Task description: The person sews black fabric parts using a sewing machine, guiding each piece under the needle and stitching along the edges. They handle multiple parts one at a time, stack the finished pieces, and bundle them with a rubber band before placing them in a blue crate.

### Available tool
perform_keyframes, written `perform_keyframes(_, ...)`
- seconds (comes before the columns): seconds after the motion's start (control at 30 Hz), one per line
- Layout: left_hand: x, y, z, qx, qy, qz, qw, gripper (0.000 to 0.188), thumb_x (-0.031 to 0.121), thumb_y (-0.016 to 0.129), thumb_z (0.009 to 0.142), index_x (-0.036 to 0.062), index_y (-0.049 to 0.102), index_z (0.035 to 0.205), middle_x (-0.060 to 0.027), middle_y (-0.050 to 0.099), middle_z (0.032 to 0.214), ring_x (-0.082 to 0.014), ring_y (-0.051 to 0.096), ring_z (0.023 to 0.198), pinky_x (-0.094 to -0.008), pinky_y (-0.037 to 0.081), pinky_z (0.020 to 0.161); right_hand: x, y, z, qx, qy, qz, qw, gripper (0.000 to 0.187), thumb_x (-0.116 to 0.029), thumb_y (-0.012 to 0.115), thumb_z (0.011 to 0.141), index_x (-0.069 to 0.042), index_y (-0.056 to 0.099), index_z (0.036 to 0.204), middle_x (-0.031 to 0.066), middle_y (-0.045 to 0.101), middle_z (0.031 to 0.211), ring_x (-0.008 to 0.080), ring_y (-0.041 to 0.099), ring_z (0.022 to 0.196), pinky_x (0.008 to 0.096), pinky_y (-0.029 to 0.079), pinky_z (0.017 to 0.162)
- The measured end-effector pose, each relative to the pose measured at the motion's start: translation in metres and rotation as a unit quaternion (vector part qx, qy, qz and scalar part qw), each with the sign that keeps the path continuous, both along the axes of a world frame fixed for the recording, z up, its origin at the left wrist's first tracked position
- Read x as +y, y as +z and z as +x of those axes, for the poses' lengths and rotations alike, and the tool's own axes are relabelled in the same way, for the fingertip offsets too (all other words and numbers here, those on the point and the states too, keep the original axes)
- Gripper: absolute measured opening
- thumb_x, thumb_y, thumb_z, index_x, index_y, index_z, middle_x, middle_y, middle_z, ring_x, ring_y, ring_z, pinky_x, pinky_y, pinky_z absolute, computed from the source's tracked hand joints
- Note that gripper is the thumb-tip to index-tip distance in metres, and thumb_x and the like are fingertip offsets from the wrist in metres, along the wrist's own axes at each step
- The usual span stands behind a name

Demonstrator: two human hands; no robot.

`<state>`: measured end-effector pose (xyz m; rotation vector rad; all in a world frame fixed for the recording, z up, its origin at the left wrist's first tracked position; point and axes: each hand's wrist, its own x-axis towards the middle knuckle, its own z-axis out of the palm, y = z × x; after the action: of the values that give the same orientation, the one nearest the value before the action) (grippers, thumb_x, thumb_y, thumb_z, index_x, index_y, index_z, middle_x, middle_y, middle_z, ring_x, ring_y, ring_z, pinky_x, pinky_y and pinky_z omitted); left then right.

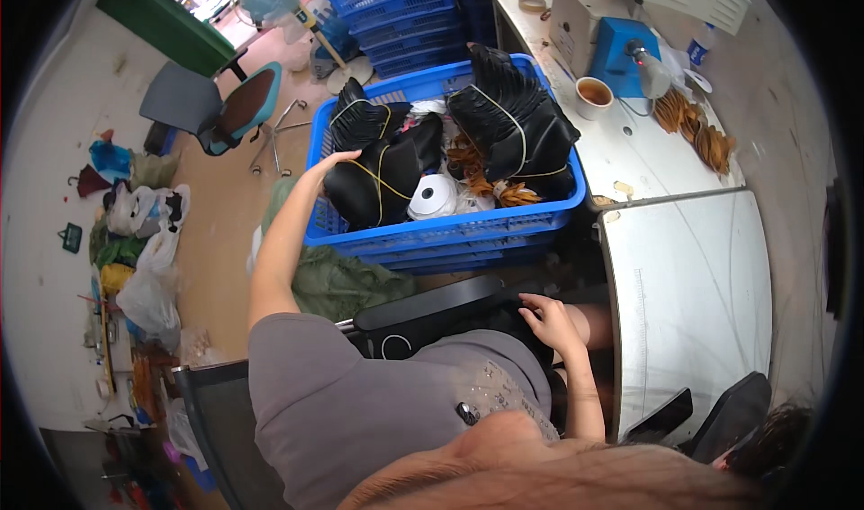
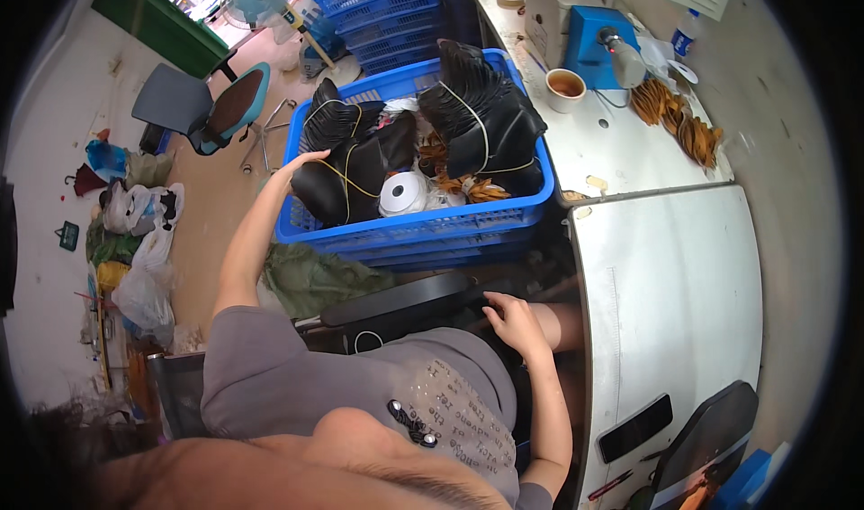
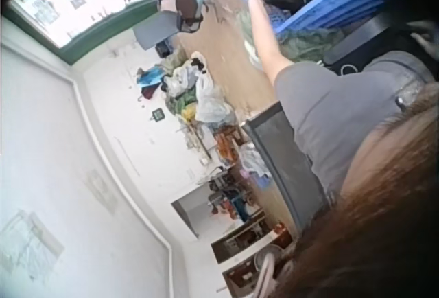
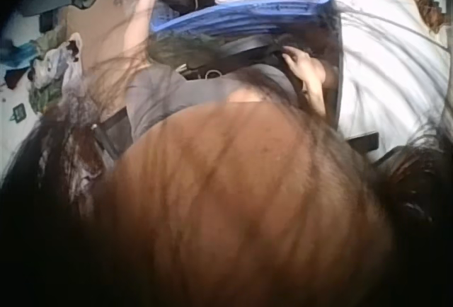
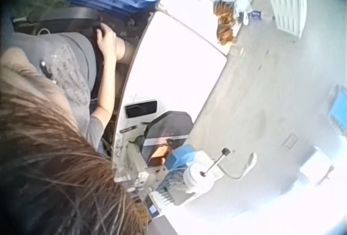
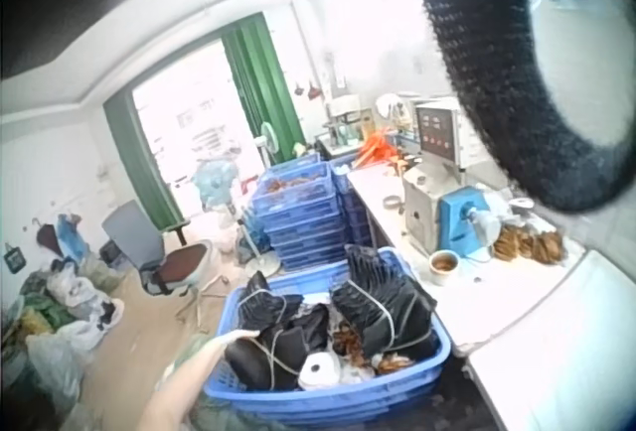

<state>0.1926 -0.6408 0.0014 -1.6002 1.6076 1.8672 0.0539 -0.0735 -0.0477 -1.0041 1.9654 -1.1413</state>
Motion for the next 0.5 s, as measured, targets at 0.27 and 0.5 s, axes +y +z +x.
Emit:
perform_keyframes(0.27, 0.061, 0.013, 0.007, 0.131, 0.092, -0.076, 0.984, 0.041, 0.031, 0.068, 0.070, 0.0019, 0.064, 0.098, -0.0125, 0.068, 0.087, -0.0238, 0.066, 0.075, -0.0326, 0.054, 0.068, -0.001, -0.002, 0.000, 0.005, 0.026, -0.037, 0.999, 0.030, -0.012, 0.064, 0.085, 0.001, 0.064, 0.112, 0.0224, 0.068, 0.099, 0.0317, 0.067, 0.091, 0.0368, 0.052, 0.080)
perform_keyframes(0.5, 0.107, 0.030, -0.012, 0.130, -0.023, -0.379, 0.916, 0.065, 0.026, 0.075, 0.065, -0.0011, 0.048, 0.117, -0.0126, 0.059, 0.098, -0.0213, 0.061, 0.089, -0.0321, 0.050, 0.076, -0.132, 0.048, -0.029, 0.123, -0.007, -0.249, 0.961, 0.039, -0.013, 0.063, 0.084, 0.001, 0.056, 0.121, 0.0204, 0.061, 0.114, 0.0364, 0.054, 0.110, 0.0413, 0.042, 0.096)
